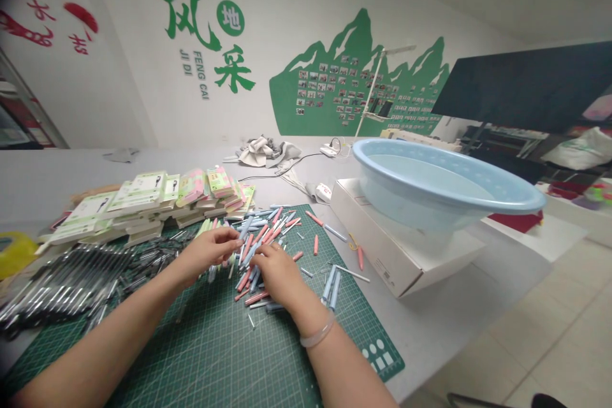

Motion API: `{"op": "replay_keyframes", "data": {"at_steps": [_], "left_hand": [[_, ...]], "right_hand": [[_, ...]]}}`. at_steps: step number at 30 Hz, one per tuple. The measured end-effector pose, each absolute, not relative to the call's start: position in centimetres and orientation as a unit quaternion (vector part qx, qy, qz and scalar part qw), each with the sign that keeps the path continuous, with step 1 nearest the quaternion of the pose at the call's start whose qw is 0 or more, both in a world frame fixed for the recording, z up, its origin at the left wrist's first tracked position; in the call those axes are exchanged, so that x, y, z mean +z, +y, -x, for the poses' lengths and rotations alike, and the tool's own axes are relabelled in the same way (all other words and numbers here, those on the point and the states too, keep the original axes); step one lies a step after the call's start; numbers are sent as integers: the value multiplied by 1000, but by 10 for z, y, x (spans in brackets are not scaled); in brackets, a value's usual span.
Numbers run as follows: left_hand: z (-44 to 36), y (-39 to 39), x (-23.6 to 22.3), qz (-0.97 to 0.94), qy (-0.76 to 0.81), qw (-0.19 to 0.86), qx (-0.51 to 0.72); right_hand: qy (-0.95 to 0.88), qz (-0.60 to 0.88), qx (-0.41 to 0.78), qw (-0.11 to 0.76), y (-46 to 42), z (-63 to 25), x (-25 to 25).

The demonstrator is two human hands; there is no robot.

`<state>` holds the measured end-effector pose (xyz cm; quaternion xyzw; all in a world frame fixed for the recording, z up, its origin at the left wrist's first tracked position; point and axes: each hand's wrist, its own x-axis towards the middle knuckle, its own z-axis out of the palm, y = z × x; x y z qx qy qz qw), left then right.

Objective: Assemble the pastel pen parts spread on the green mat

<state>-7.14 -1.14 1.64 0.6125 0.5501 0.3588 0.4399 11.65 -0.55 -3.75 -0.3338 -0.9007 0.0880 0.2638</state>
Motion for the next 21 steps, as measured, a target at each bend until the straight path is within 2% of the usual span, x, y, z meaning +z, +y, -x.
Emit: {"op": "replay_keyframes", "data": {"at_steps": [6, 13, 21], "left_hand": [[71, -7, 7, -598, 564, 442, 357], [70, -4, 0, -603, 551, 451, 359], [70, -11, 0, -676, 603, 367, 209]], "right_hand": [[-912, 336, 35, 233, -4, -117, -33], [-906, 344, 53, 240, 0, -119, -35], [-876, 401, 71, 260, 1, -132, -34]]}}
